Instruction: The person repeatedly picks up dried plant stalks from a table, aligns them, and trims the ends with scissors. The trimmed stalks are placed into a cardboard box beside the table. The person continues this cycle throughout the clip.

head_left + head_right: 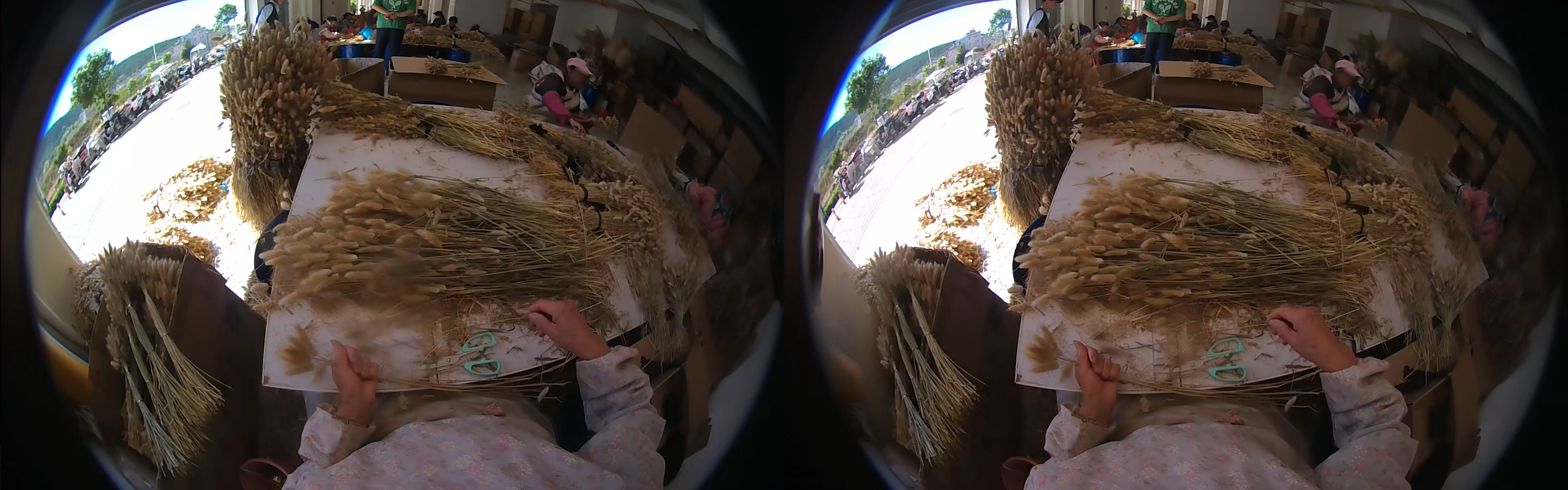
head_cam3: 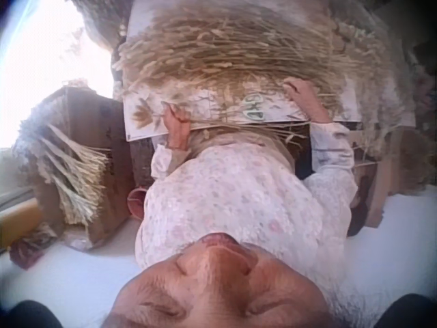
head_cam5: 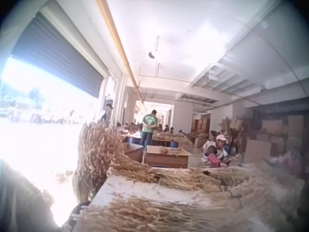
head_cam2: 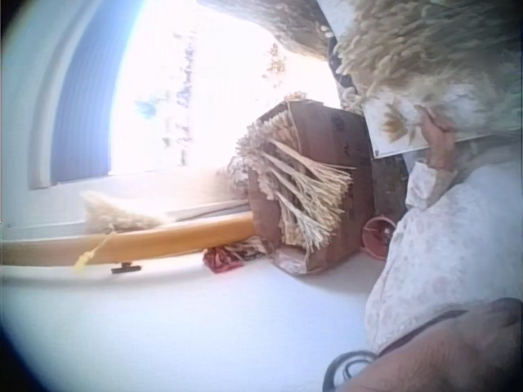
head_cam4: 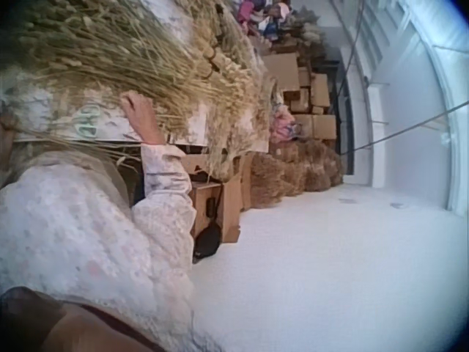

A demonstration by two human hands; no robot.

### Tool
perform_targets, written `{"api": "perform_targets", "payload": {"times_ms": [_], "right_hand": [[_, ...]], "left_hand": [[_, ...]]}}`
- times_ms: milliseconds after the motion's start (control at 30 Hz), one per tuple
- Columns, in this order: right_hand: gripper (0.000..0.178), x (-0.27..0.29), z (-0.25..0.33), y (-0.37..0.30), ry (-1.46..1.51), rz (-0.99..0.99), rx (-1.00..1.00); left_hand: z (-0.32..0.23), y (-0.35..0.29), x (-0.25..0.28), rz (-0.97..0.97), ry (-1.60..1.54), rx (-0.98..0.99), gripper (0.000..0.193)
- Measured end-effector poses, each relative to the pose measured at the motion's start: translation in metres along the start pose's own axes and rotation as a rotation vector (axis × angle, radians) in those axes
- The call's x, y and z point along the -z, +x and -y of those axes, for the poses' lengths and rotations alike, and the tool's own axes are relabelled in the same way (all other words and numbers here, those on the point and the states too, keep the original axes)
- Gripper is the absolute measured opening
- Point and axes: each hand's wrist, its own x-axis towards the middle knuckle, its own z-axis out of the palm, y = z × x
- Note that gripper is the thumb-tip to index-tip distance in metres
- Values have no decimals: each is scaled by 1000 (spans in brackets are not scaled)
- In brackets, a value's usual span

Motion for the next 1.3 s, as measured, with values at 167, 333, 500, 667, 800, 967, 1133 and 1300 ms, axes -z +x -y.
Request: {"api": "perform_targets", "payload": {"times_ms": [167,333,500,667,800,967,1133,1300], "right_hand": [[14,-44,-12,99,-287,-274,214],[14,-57,-36,148,-694,-230,288],[16,-18,-29,161,-607,-377,421],[9,36,5,153,-712,-678,585],[6,28,9,155,-605,-429,517],[13,5,-15,153,-576,-201,321],[12,-9,-25,154,-221,-539,481],[14,-6,-17,151,-198,-601,469]], "left_hand": [[9,-10,-3,33,-15,-27,51],[14,-15,-3,40,-14,-39,50],[13,-15,-1,73,-25,-71,46],[15,-14,-5,44,-45,-68,47],[17,-15,-8,18,-31,-67,47],[14,-18,-9,-11,-29,-92,48],[8,-22,-10,11,-47,-97,52],[6,-22,-11,-7,-71,-108,51]]}}
